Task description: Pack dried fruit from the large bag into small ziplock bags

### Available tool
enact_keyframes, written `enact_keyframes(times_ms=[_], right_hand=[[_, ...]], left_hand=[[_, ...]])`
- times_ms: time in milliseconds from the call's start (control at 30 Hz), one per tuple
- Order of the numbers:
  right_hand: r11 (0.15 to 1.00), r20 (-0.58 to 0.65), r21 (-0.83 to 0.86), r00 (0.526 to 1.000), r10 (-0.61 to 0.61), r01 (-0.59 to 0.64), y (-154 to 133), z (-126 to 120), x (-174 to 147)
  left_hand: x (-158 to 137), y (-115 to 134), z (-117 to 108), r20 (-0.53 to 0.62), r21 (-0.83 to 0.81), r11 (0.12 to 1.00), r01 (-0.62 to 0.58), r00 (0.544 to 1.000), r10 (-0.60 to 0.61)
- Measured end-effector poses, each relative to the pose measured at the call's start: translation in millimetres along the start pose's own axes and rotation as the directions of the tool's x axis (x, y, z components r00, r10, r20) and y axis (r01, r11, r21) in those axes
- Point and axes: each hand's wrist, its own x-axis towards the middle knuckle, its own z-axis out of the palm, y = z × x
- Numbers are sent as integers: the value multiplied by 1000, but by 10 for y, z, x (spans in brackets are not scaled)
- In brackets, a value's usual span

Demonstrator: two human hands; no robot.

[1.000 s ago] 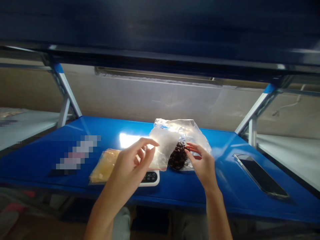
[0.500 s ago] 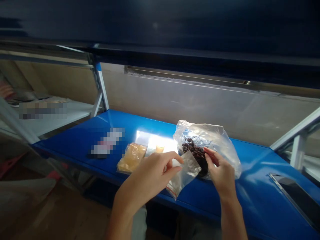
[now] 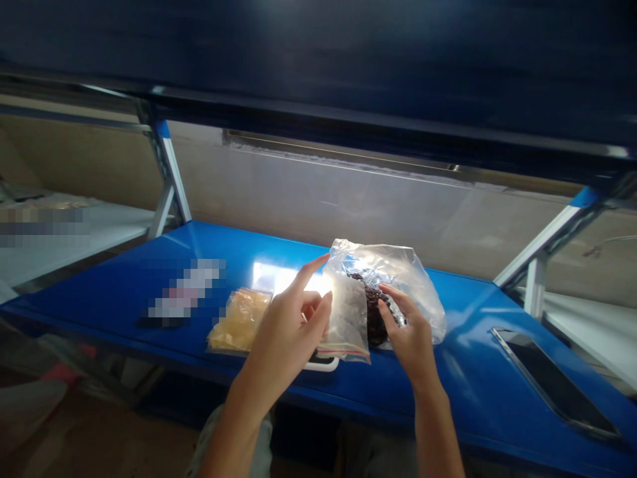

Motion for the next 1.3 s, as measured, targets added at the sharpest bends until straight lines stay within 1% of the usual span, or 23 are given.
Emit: enact_keyframes(times_ms=[67,100,200,267,367,400,433,467,533,567,600,667,733,800,867,967,1067,1133,1200,1300], right_hand=[[998,19,-10,998,-58,58,-74,-48,1],[997,51,-1,995,-82,82,-122,-72,0],[990,129,81,984,-121,111,-290,-137,-21],[977,129,151,977,-169,149,-406,-179,-43],[952,91,205,964,-251,228,-561,-250,-74],[949,71,202,963,-260,241,-601,-274,-81],[950,48,194,965,-258,244,-633,-295,-86],[953,20,182,968,-249,242,-657,-313,-90],[963,-28,159,976,-216,218,-682,-335,-95],[969,-49,153,981,-190,195,-686,-338,-97],[973,-69,156,985,-159,168,-687,-336,-101],[976,-98,195,992,-77,95,-694,-324,-113],[967,-103,253,995,-5,31,-715,-305,-132],[955,-91,296,995,39,-10,-753,-288,-150],[944,-79,328,995,61,-32,-802,-272,-162],[915,-27,397,996,88,-71,-862,-250,-161],[858,17,511,998,59,-59,-880,-233,-142],[816,-5,578,999,34,-25,-870,-224,-131],[792,-33,611,999,36,-8,-851,-214,-129],[772,-39,635,997,72,-31,-831,-194,-144]], left_hand=[[23,16,73,-20,-132,990,44,999,-47],[41,22,109,-22,-195,978,74,997,-80],[102,16,200,13,-331,926,184,982,-191],[129,-11,246,44,-363,902,233,972,-233],[139,-81,300,93,-341,904,258,966,-241],[137,-106,315,73,-321,915,245,970,-234],[134,-128,328,23,-293,932,214,976,-217],[129,-143,337,-50,-257,952,168,981,-187],[119,-141,339,-206,-165,985,56,974,-90],[113,-123,330,-249,-115,993,2,968,-31],[105,-94,315,-262,-73,996,-48,965,28],[87,-20,275,-219,-21,987,-157,964,149],[68,47,233,-135,-10,967,-256,958,252],[52,85,200,-78,-12,954,-300,951,298],[39,88,177,-67,2,954,-299,952,299],[16,59,148,-70,19,956,-292,954,293],[-16,38,112,-74,11,961,-277,958,277],[-38,36,91,-86,8,964,-265,961,264],[-55,39,78,-104,6,963,-271,957,270],[-69,37,73,-144,-5,947,-321,938,317]])
